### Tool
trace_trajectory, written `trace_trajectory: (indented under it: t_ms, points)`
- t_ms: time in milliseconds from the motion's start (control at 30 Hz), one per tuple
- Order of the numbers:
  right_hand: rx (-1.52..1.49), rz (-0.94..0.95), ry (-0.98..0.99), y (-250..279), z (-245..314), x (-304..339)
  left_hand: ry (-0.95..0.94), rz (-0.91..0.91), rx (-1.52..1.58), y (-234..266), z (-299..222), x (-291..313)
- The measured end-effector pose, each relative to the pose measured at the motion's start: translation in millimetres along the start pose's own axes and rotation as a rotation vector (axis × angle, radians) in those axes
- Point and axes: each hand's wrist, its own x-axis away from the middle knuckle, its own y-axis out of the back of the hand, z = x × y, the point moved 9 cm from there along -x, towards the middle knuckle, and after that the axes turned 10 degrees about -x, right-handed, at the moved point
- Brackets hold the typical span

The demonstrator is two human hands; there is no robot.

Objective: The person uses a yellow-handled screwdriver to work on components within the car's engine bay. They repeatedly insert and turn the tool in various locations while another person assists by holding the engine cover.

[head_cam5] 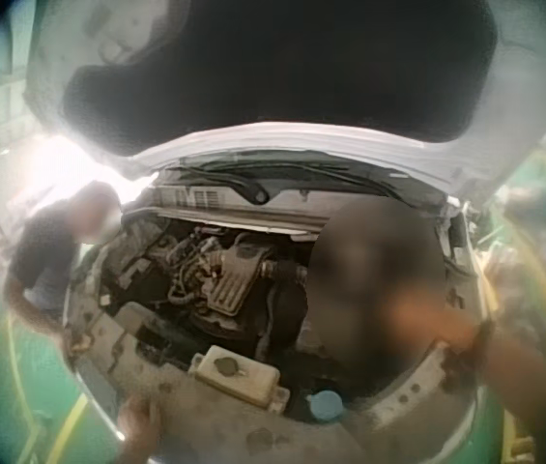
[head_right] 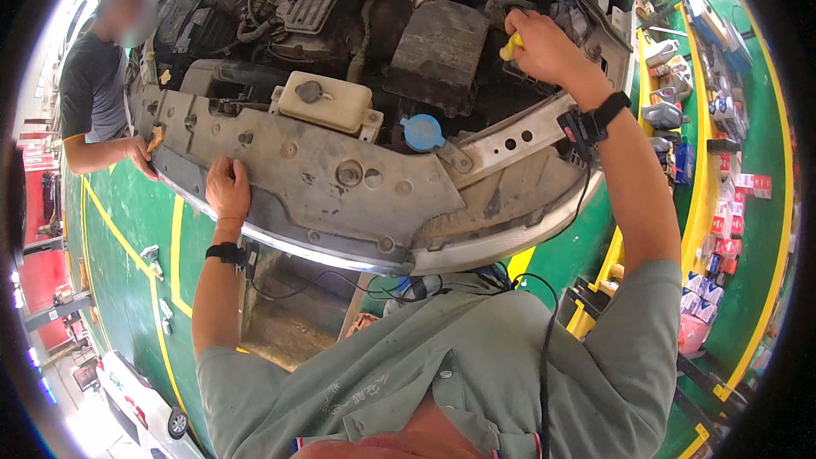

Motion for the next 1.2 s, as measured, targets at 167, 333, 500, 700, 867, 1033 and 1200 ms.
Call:
trace_trajectory:
  t_ms: [167,333,500,700,867,1033,1200]
  points:
    - [0.082,0.059,-0.329,-1.7,-13.4,-0.5,-0.058,-0.039,0.08,2.5,-3.1,-4.2]
    - [-0.03,-0.007,-0.013,1.9,4.5,6.4,-0.03,0.023,0.128,-2.7,5.7,3.2]
    - [-0.118,-0.032,-0.01,-0.6,7.4,14.6,-0.046,0.073,0.131,-2.1,-3.1,1.6]
    - [-0.151,-0.007,-0.141,17.9,43.5,26.8,-0.029,0.104,0.07,-4.4,5.1,4.4]
    - [-0.276,0.07,-0.116,-0.9,63.6,32.1,-0.021,0.106,0.099,-2.6,-2.3,0.4]
    - [-0.305,0.014,-0.076,-24.1,63.8,20.0,-0.025,0.091,0.077,-3.4,-1.2,1.3]
    - [-0.289,0.048,-0.116,-35.4,62.7,17.3,-0.028,0.112,0.116,-4.5,-0.5,2.2]
